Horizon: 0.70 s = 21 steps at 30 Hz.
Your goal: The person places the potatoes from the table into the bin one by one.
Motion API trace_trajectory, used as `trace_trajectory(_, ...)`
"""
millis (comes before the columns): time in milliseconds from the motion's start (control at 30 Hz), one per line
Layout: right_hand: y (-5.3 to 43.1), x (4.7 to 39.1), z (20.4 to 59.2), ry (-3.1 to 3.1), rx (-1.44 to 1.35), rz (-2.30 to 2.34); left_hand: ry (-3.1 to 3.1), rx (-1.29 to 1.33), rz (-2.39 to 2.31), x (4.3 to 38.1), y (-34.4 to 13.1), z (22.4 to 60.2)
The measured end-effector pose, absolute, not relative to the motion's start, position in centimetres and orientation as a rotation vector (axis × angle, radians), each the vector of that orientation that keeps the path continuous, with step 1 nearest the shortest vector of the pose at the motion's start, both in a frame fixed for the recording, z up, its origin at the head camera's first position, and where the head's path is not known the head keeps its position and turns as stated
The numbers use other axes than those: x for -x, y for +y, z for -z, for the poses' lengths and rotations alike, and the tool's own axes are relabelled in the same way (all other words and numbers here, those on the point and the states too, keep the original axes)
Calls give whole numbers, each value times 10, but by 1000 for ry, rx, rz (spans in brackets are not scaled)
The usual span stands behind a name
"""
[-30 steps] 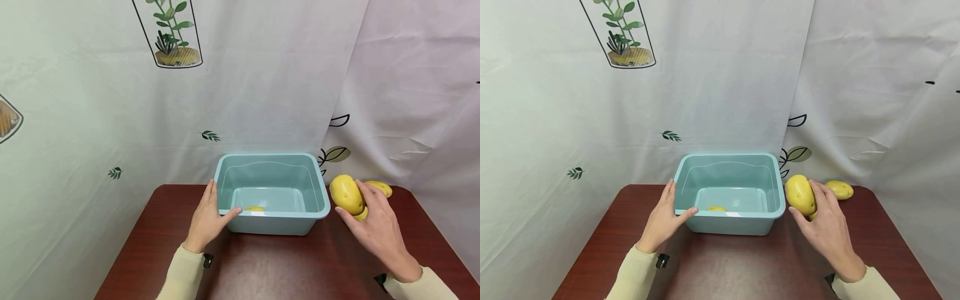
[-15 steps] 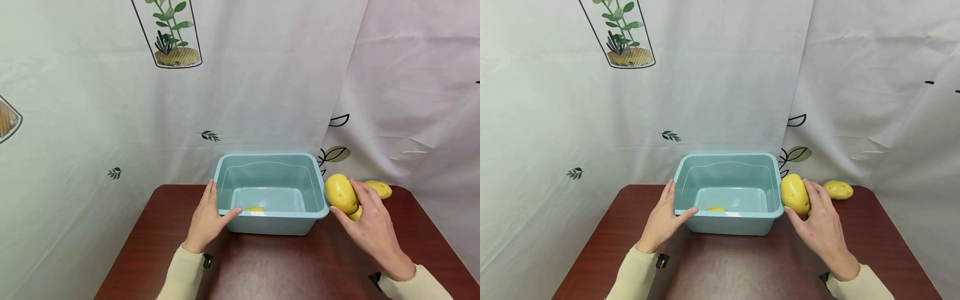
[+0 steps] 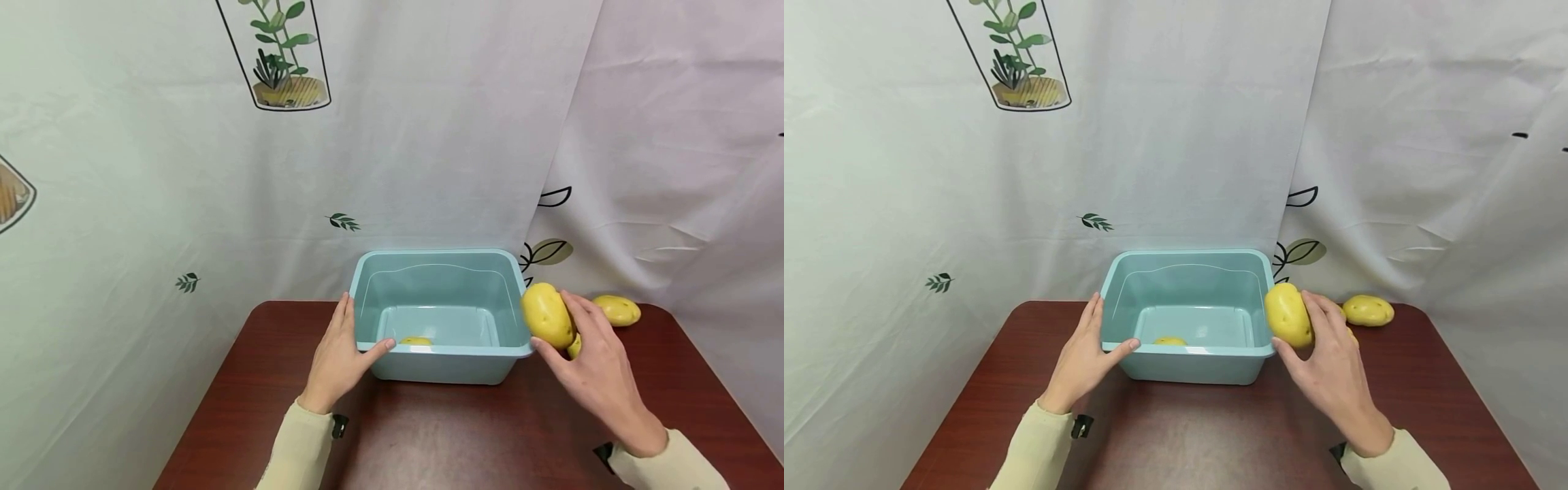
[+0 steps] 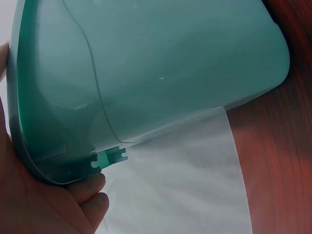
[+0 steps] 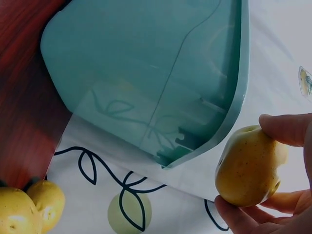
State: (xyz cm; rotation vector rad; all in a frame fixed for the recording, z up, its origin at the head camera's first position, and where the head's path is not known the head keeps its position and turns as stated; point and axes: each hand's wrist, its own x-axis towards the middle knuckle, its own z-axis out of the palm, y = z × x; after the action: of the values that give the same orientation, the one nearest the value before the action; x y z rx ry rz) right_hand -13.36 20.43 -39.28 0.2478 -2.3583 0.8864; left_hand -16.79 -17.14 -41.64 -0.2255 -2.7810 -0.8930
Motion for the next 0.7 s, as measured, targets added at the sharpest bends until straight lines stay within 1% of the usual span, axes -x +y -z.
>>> trace_trajectory(700, 190, 143, 392, -2338, -332, -884, -2778, 217, 893, 169, -171, 418)
